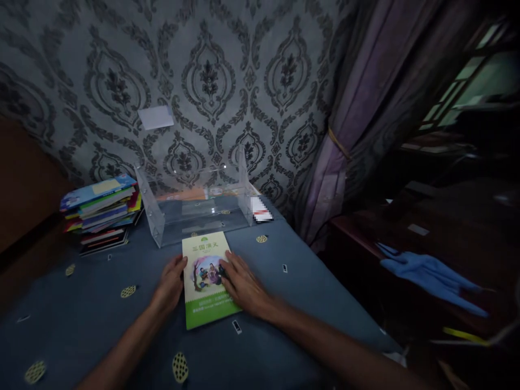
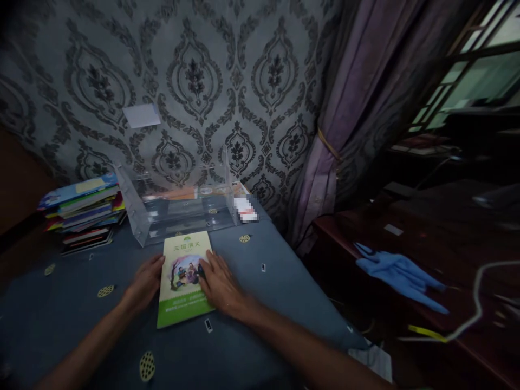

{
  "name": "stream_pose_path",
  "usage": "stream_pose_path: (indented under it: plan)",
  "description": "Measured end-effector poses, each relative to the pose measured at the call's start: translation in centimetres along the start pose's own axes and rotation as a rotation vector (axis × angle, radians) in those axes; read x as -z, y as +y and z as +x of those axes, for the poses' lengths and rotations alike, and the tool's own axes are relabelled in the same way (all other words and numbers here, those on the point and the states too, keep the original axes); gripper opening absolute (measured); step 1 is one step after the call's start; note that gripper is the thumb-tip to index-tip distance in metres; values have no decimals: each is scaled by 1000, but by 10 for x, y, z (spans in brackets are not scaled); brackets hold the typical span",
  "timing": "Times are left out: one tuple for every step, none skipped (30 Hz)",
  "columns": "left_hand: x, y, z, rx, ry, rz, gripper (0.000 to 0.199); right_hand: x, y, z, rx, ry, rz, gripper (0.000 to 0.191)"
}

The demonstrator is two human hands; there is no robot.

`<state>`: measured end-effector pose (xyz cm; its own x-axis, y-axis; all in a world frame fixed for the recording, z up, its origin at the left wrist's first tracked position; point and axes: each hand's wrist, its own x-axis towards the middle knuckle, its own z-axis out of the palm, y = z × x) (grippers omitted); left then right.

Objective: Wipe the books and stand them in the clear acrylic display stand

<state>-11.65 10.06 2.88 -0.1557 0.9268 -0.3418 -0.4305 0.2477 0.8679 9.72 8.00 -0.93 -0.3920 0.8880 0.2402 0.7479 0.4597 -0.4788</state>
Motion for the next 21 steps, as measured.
stream_pose_path:
  plan:
    - [-4,-2,-1,7,-4,5,19,0,0,0,2,9,12,47]
    - [-7,-4,-1,14,9,14,19,0,0,-1,2,16,25,47]
    - [-12,-6,-2,26,28,19,18,0,1,-1,0,20,40,47]
    - [-16,-7,-3,43,41,19,18,0,1,-1,-3,22,60,47]
    - [-20,-8,-5,55,50,15,19,-1,2,-1,-9,22,84,48]
    - [-24,-8,-6,58,51,8,20,-1,2,-1,-19,23,112,49]
    - [-28,-9,-8,56,51,2,21,-2,3,0,-31,25,142,50]
    - [-32,-9,-10,50,52,0,22,-2,3,0,-43,34,174,51]
    - [-35,-9,-12,43,52,0,23,-3,4,1,-56,48,207,52]
    - [-38,-9,-14,35,44,-3,25,-4,5,2,-72,68,242,53]
    - [-41,-8,-15,33,28,-10,28,-5,6,3,-94,91,279,55]
    - [-44,-8,-17,33,8,-20,31,-6,7,5,-124,120,318,56]
    - [-46,-8,-19,32,-14,-30,35,-7,7,6,-161,150,362,57]
    - [-48,-7,-20,23,-35,-37,38,-7,8,8,-201,181,417,57]
    - [-50,-6,-22,8,-51,-38,42,-7,8,10,-237,206,487,56]
    - [-53,-4,-24,-16,-63,-32,44,-5,7,13,-266,224,571,53]
    - [-55,-2,-25,-51,-72,-25,47,-3,7,15,-286,233,665,50]
    - [-57,1,-26,-94,-86,-19,50,-1,6,18,-293,240,758,48]
    - [-59,4,-26,-135,-103,-13,53,3,4,20,-286,249,837,47]
    - [-60,7,-26,-180,-120,-6,57,7,3,23,-265,269,891,46]
    - [-60,10,-25,-228,-132,6,61,13,2,25,-230,304,918,45]
